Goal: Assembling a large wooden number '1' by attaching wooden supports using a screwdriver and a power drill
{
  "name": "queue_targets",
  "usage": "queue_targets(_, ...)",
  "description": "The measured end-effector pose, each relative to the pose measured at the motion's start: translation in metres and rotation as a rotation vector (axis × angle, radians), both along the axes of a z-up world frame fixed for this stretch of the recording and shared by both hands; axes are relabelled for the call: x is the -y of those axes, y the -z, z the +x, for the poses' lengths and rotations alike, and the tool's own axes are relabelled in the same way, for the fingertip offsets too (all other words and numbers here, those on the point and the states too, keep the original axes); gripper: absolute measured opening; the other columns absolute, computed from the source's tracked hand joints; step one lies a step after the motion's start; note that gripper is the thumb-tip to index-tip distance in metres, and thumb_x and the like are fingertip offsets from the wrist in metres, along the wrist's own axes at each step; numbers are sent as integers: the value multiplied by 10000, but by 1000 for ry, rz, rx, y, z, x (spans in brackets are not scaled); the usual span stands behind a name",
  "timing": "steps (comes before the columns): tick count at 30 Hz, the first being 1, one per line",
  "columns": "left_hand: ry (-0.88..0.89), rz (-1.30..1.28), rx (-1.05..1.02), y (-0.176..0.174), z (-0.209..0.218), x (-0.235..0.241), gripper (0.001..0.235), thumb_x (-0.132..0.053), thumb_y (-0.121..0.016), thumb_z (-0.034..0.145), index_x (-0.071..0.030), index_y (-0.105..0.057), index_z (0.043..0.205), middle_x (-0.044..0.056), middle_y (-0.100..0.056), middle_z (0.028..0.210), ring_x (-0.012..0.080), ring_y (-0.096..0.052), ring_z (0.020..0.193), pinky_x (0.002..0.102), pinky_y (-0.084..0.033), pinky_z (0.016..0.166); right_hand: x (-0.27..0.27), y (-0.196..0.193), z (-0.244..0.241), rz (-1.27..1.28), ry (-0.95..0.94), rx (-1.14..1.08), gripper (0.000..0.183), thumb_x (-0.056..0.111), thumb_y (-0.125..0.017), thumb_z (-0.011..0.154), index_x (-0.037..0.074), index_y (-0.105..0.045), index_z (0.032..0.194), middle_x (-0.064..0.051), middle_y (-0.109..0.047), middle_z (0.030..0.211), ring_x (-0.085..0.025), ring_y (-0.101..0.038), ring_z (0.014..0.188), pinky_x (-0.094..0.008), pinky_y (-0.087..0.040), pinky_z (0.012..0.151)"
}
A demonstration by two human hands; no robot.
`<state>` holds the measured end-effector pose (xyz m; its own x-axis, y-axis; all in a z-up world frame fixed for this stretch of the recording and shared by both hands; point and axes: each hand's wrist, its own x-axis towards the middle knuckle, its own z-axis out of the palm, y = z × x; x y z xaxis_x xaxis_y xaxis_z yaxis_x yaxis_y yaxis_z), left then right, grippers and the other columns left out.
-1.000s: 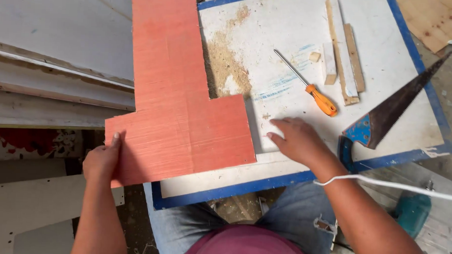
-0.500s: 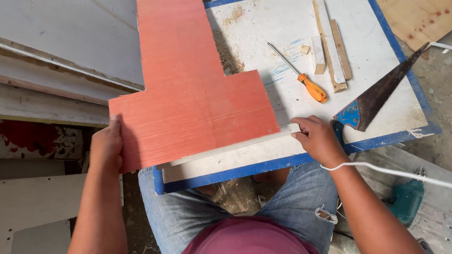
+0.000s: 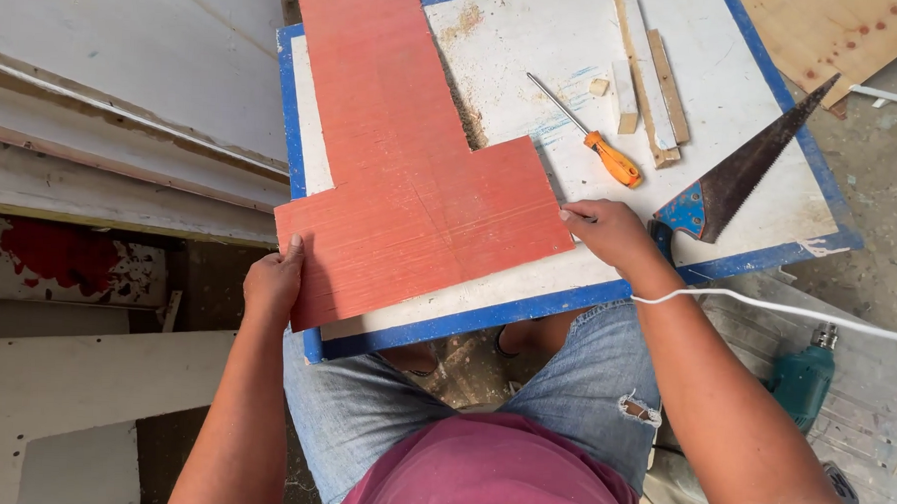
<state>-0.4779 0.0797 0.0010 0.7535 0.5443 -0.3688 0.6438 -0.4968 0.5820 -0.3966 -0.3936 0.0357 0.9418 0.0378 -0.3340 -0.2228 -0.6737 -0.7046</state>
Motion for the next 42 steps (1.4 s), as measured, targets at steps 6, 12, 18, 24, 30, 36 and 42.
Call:
queue_targets(6, -150, -384, 419, -68, -11, 41, 419, -91, -499, 958, 72, -538, 1342, 148, -576, 996, 183, -580, 806, 340, -541, 688, -7, -27, -31, 66, 116, 294, 274, 292, -655, 1036, 137, -768, 1231, -103, -733, 1125, -256, -717, 944, -373, -578, 790)
queue_targets(12, -131, -1414, 168, -83, 6, 181, 269, -99, -427, 1057, -6, -484, 1303, 104, -709, 1046, 204, -762, 911, 315, -663, 740, -41, -61, -60, 325, -169, 456, 213, 72, -728, 943, 117, -778, 1145, -89, -753, 1056, -240, -735, 893, -357, -600, 782)
queue_targets(18, -64, -1653, 51, -43, 34, 245, 374, -157, -441, 1085, -7, -483, 1425, 193, -735, 1117, 289, -771, 949, 416, -672, 801, -52, -64, -64, 115, -246, 690, 232, 79, -788, 879, 118, -782, 1108, -56, -696, 992, -270, -708, 912, -389, -598, 796)
queue_targets(24, -56, -1698, 46, -30, 45, 271, 412, -170, -458, 1084, -16, -472, 1466, 211, -738, 1112, 269, -761, 955, 421, -668, 804, -47, -55, -58, -25, -221, 761, 176, 158, -857, 825, 188, -823, 995, -8, -676, 987, -234, -650, 954, -386, -548, 851)
queue_targets(30, -21, -1725, -13, -30, 57, 265, 529, -84, -424, 1064, -6, -301, 1572, 235, -711, 1119, 270, -749, 954, 484, -644, 885, -43, -49, -51, 56, -175, 640, 145, 101, -820, 849, 110, -818, 993, -88, -702, 985, -316, -650, 970, -455, -524, 861)
queue_targets(36, 42, -1721, -10, -18, 58, 268, 545, -34, -447, 1036, 38, -321, 1561, 237, -691, 1139, 287, -745, 989, 517, -615, 918, -33, -29, -42, 88, -127, 561, 93, 136, -804, 878, 153, -800, 969, -24, -713, 1019, -262, -662, 1012, -398, -521, 906)
queue_targets(42, 88, -1733, 30, -26, 54, 273, 549, -14, -428, 1034, 63, -314, 1566, 276, -630, 1245, 303, -702, 1076, 532, -578, 965, -31, -44, -47, 14, -155, 542, 61, 130, -736, 952, 106, -772, 995, -62, -709, 1054, -306, -662, 1044, -437, -518, 914)
